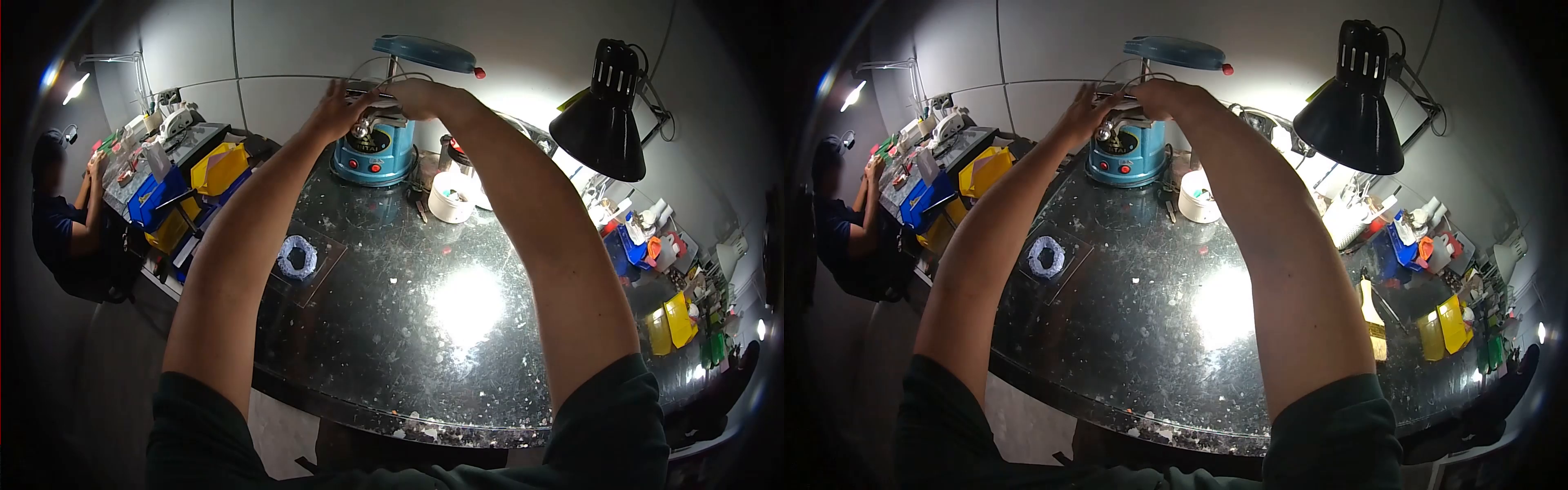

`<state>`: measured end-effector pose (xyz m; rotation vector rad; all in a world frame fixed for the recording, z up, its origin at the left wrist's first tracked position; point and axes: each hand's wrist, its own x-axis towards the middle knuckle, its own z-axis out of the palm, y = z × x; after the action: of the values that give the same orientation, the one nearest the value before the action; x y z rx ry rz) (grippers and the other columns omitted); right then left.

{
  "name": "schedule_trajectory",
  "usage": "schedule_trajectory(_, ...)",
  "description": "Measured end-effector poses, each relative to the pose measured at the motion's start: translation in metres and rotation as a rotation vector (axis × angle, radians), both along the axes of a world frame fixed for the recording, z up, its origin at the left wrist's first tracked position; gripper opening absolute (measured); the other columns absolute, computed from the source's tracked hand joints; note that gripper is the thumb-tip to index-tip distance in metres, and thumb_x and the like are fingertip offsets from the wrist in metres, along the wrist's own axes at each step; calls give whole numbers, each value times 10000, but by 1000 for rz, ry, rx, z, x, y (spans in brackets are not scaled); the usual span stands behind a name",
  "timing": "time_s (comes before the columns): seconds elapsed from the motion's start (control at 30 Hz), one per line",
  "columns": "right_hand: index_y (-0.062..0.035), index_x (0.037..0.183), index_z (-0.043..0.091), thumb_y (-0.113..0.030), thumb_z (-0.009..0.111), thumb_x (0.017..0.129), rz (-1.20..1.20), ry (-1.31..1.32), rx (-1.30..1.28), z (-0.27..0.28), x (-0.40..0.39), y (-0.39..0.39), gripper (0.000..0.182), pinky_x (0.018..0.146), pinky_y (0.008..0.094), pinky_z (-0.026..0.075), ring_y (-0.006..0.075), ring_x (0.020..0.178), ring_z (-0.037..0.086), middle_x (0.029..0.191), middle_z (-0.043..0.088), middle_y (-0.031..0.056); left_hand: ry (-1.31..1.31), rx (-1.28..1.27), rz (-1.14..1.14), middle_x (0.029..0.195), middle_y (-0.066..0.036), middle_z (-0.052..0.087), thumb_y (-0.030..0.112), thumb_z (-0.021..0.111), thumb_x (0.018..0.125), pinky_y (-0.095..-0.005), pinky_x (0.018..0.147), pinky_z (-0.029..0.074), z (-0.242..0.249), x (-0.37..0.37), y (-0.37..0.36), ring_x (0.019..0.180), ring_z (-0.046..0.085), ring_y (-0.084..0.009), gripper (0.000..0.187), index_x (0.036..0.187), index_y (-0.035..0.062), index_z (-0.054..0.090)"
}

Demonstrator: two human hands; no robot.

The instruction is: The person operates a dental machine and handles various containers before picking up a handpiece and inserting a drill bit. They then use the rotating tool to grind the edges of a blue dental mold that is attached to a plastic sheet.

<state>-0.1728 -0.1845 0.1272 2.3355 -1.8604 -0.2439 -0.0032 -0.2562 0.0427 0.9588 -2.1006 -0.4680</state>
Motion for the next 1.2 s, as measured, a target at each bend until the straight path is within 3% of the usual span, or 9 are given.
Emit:
schedule_trajectory(0.07,-123,1382,497,-37,515,914,156,2,-222,-18,-13,-9,476,975,383,505,306,1158,612,1276,616,149,206,-91,363,1232,-280,609,702,507,871,-399,932,478,-18,-14,-24,1143,615,-328,920,1379,-62,439)
schedule_trajectory(0.23,-82,1370,514,-118,398,996,339,-101,-500,-33,-32,-3,393,1072,372,441,281,1276,532,1395,539,132,151,196,242,1142,-252,637,495,584,864,-368,904,486,-7,-4,-5,1066,640,-310,844,1403,-110,350)
schedule_trajectory(0.3,-88,1426,465,-158,393,1003,353,16,-620,-43,-43,-12,435,1155,349,344,261,1368,436,1485,456,112,295,209,126,1228,-334,596,395,594,858,-442,1017,438,-11,-5,-12,1197,572,-436,763,1384,-105,359)
schedule_trajectory(0.4,-98,1459,428,-71,406,982,81,-444,-323,-29,-24,3,478,1179,333,313,250,1398,397,1524,407,102,384,127,145,1210,-316,610,327,610,855,-450,987,456,-13,-6,-9,1161,596,-432,645,1322,-86,446)
schedule_trajectory(0.53,-115,1468,417,22,413,946,210,-139,-377,-40,-40,-13,539,1170,330,331,256,1378,425,1512,423,102,292,140,256,1188,-271,634,293,653,835,-431,920,494,-1,-9,0,1105,633,-393,634,1312,-82,470)
schedule_trajectory(0.7,-71,1491,347,72,540,840,136,-114,-106,-26,-31,-7,694,1126,339,395,289,1350,459,1500,428,137,401,366,88,1121,-212,666,298,699,812,-372,819,517,6,-5,14,972,676,-285,605,1261,-72,534)
schedule_trajectory(0.97,18,1514,209,90,541,805,152,-152,-188,-32,-21,17,786,1100,367,417,332,1343,448,1498,372,225,507,389,39,995,-119,670,374,687,863,-327,767,498,-7,-6,9,855,647,-179,516,1165,-36,603)
schedule_trajectory(1.07,41,1515,180,77,527,820,109,-200,-133,-30,-12,61,778,1092,373,422,348,1332,453,1488,363,264,513,324,97,1188,-226,624,501,666,863,-355,893,480,-6,4,10,1056,630,-276,790,1349,-88,467)
schedule_trajectory(1.2,47,1499,229,-2,546,864,182,-291,-220,-53,-24,105,711,1123,401,387,362,1368,407,1503,333,268,536,216,192,1283,-250,588,511,659,876,-375,1002,435,-6,30,16,1194,576,-298,780,1367,-63,463)
